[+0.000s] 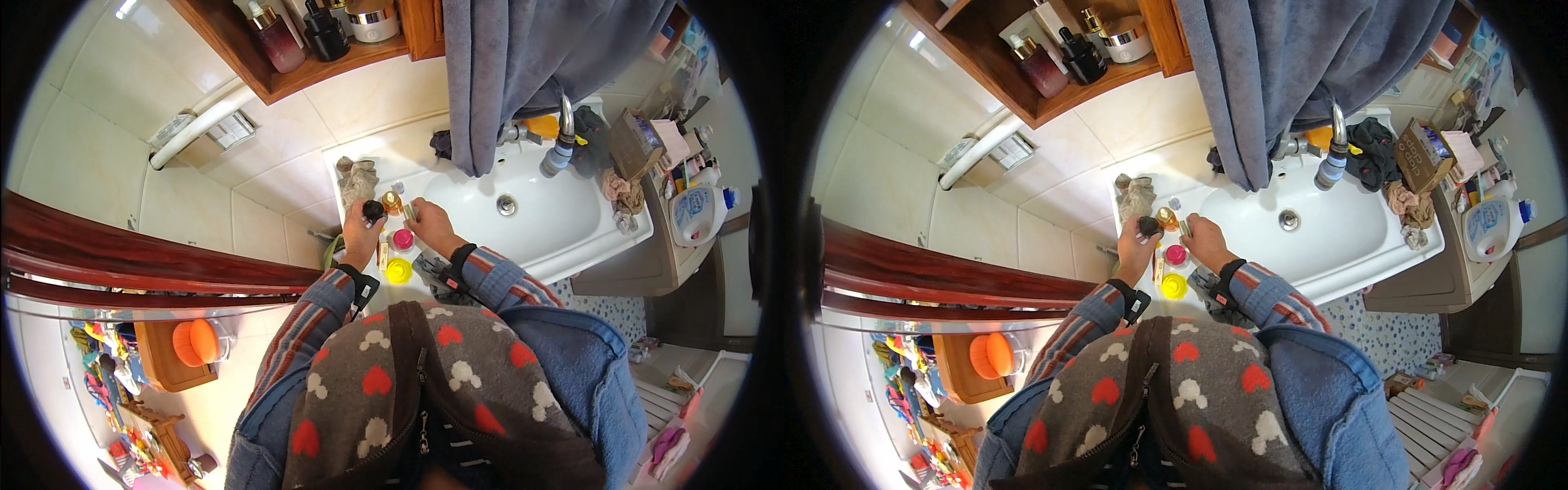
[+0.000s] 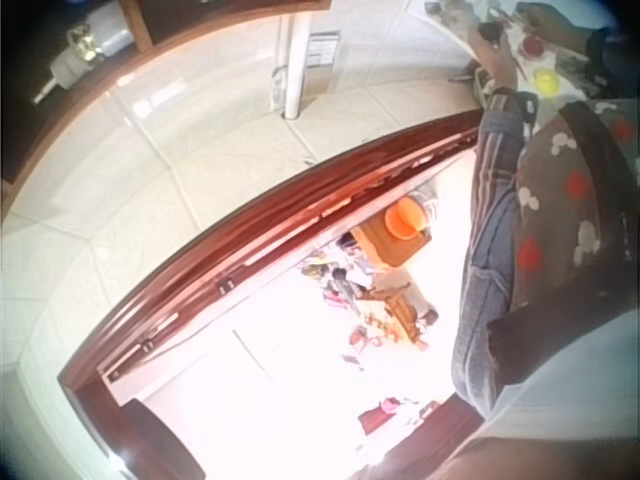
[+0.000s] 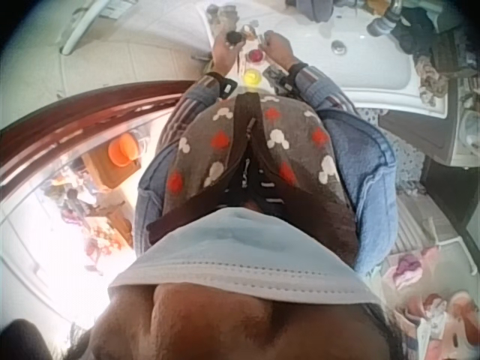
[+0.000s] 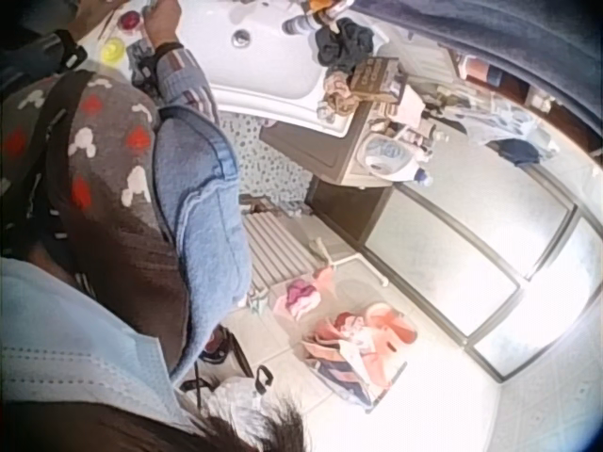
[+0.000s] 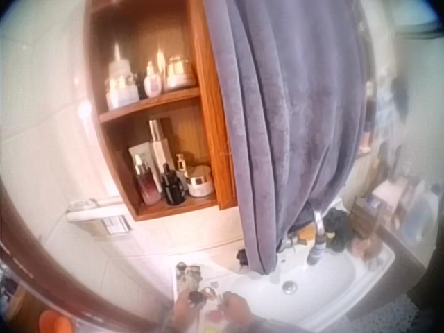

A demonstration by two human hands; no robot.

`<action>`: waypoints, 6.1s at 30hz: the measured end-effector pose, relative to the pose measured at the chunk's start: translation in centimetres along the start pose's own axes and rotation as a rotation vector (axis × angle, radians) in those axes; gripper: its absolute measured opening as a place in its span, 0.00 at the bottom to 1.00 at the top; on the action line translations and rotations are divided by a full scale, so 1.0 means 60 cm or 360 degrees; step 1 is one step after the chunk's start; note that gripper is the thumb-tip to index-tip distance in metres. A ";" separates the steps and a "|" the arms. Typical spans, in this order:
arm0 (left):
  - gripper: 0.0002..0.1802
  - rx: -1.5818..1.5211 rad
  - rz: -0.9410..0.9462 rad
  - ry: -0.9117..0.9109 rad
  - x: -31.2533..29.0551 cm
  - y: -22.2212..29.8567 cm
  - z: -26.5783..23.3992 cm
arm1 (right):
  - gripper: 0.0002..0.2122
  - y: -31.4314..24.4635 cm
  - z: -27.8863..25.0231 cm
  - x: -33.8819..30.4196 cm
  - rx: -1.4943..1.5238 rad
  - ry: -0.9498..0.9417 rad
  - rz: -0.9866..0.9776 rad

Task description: The person removes various cosmetic bottles and jars from a wall-mounted wooden cabinet, places them on the sink, and then returns them to the cabinet. The person uses a cloth to wipe the cabinet interior and some items during the process.

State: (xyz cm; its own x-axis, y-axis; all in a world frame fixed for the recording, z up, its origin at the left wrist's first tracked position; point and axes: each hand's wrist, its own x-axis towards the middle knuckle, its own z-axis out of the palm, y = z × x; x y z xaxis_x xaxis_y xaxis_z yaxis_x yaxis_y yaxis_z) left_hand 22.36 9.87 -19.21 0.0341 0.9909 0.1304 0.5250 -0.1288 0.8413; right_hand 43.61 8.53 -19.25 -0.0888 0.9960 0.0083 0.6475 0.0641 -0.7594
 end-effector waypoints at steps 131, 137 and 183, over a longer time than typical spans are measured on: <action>0.12 0.1129 0.2178 0.0755 0.244 0.994 -0.666 | 0.21 0.106 -0.111 -0.336 -0.0112 0.0297 0.0021; 0.17 0.1396 0.1906 0.0543 0.068 0.743 -0.666 | 0.28 0.065 -0.149 -0.322 0.0333 0.0345 -0.0119; 0.11 0.0422 0.1078 0.0739 -0.063 0.424 -0.695 | 0.21 -1.081 -0.916 0.198 -0.1292 0.2316 -0.1798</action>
State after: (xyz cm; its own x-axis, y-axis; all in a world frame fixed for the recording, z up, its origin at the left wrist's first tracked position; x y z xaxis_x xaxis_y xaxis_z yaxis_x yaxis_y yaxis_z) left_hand 0.10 1.20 23.57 0.0909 0.5796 0.8098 0.7004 -0.6153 0.3618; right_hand 42.19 19.65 65.85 -0.3306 -0.2339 0.9144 0.9122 0.1695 0.3731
